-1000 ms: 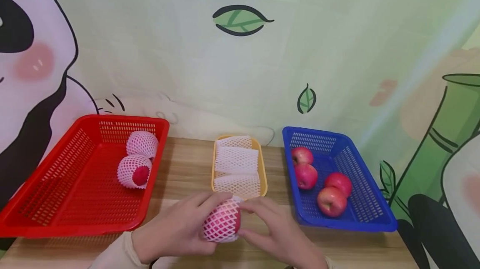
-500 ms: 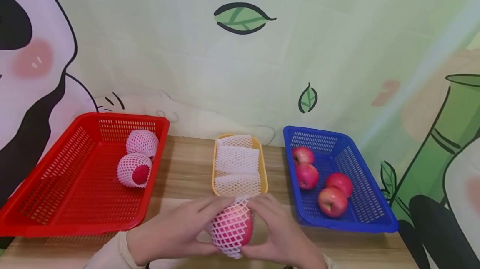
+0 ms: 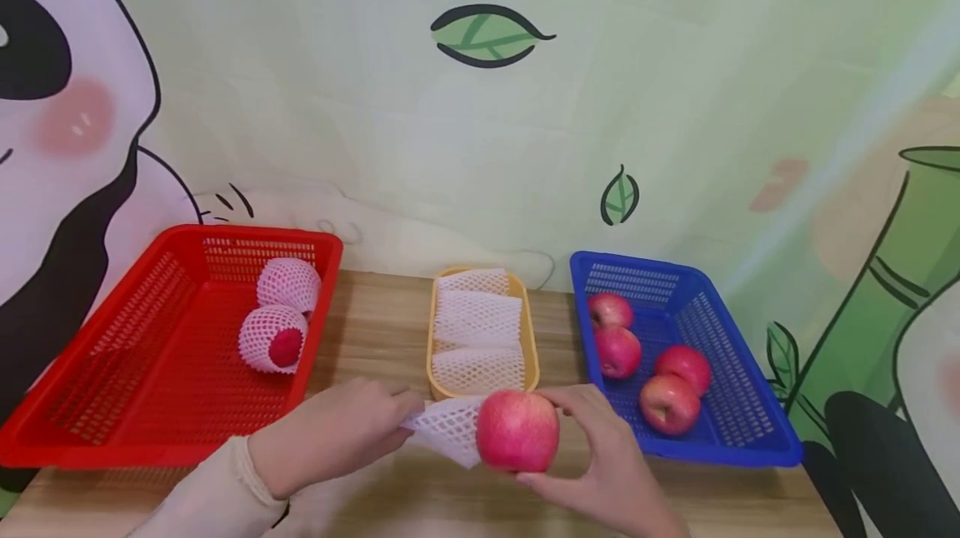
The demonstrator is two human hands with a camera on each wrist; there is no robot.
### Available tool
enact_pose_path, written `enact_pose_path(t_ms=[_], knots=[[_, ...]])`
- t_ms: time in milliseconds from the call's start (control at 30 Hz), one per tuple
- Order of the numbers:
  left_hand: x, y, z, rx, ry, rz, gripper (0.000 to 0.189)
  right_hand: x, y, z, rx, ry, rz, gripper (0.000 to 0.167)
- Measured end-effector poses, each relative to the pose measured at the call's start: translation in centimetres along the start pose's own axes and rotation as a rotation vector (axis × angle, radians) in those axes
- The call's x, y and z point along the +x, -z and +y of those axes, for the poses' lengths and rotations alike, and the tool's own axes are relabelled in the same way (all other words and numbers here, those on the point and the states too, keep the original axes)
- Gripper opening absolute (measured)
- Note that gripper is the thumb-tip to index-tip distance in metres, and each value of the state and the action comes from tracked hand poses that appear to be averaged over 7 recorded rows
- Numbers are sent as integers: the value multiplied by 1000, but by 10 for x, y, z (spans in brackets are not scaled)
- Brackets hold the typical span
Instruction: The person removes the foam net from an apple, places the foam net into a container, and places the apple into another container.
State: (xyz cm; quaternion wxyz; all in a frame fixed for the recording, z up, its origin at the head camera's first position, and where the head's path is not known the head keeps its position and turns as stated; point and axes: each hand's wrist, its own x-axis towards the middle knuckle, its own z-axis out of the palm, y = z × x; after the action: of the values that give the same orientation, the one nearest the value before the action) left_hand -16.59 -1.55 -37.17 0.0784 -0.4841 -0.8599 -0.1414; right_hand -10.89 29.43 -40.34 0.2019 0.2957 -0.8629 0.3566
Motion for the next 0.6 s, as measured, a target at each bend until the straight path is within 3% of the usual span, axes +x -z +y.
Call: enact_pose_path(t_ms=[167,333,467,600], knots=[[27,-2,-22,27,47,19,22,-8,17,1,-55,-104,-5,75],[71,-11,-39,14,124,-50,22,-16,21,3,-93,-153,-36,75],[102,-33,-51,81,177,-135,24,-18,19,4,-98,-158,-51,74],[116,-61,-57,125,204,-220,12,-19,19,3,-103,-166,-57,76]])
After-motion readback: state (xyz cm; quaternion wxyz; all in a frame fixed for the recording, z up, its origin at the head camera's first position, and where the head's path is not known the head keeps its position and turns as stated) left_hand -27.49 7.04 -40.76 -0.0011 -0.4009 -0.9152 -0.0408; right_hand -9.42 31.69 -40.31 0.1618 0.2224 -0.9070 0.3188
